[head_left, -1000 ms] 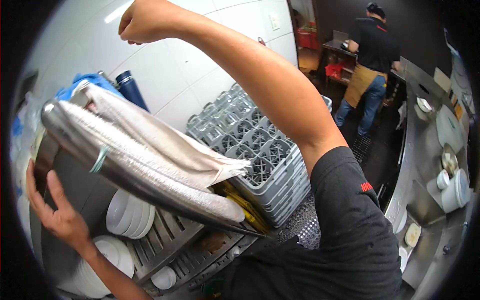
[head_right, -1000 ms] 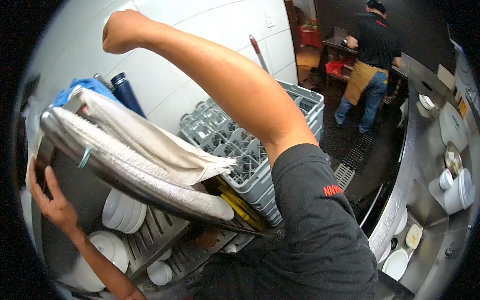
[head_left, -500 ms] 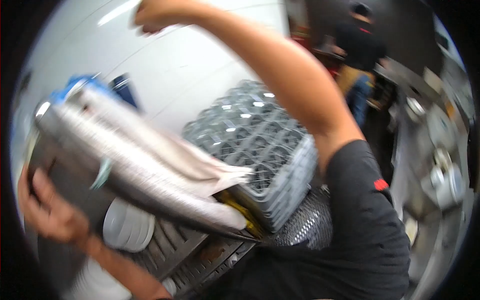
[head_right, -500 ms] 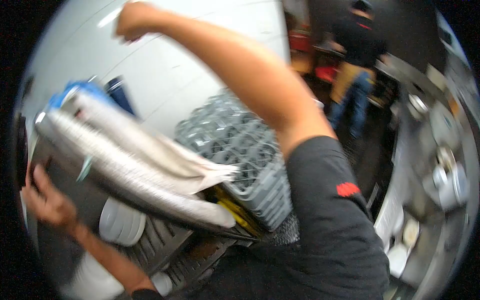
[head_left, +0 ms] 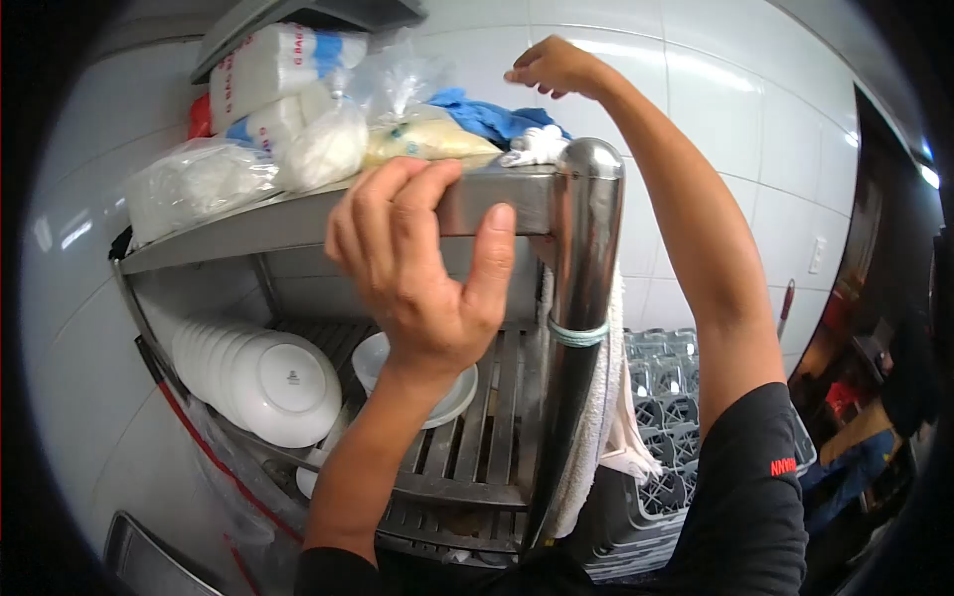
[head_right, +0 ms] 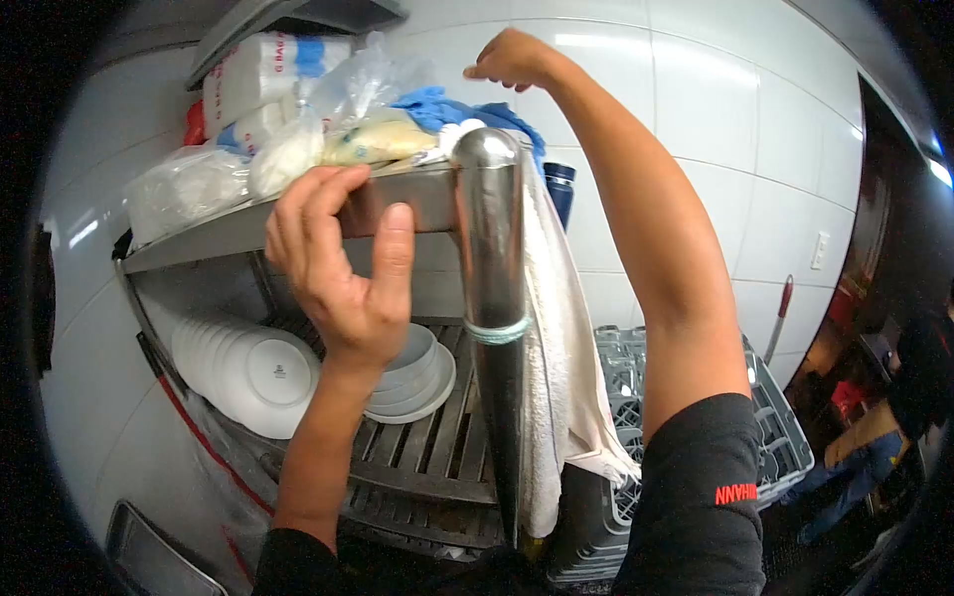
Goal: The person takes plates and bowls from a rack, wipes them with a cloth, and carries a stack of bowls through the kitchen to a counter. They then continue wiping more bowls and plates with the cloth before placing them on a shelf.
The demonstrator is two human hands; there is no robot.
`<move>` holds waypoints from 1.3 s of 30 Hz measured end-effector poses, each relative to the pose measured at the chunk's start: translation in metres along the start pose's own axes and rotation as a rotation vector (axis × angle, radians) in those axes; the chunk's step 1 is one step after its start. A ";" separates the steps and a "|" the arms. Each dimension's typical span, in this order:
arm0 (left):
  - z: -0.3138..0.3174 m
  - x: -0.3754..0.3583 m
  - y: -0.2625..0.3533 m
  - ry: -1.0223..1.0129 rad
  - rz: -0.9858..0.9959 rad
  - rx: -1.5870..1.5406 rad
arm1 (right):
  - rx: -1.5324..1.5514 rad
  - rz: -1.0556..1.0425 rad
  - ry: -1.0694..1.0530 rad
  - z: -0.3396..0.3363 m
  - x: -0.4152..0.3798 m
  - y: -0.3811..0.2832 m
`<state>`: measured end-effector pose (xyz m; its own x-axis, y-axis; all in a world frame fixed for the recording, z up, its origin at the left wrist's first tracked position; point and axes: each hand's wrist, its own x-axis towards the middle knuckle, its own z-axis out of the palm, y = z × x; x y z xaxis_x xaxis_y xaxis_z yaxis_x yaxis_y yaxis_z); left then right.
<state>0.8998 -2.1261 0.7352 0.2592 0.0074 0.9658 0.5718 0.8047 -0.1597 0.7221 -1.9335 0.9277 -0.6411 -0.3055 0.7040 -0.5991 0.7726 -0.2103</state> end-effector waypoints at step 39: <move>-0.038 -0.207 -0.121 -1.348 -0.253 0.074 | 1.507 0.952 0.739 0.103 -0.615 -0.092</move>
<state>0.8064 -2.2477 0.5473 -0.8191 0.3885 0.4220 0.4365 0.8995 0.0192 1.1225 -1.8742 0.4439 -0.8999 0.4342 0.0408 -0.3443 -0.6499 -0.6775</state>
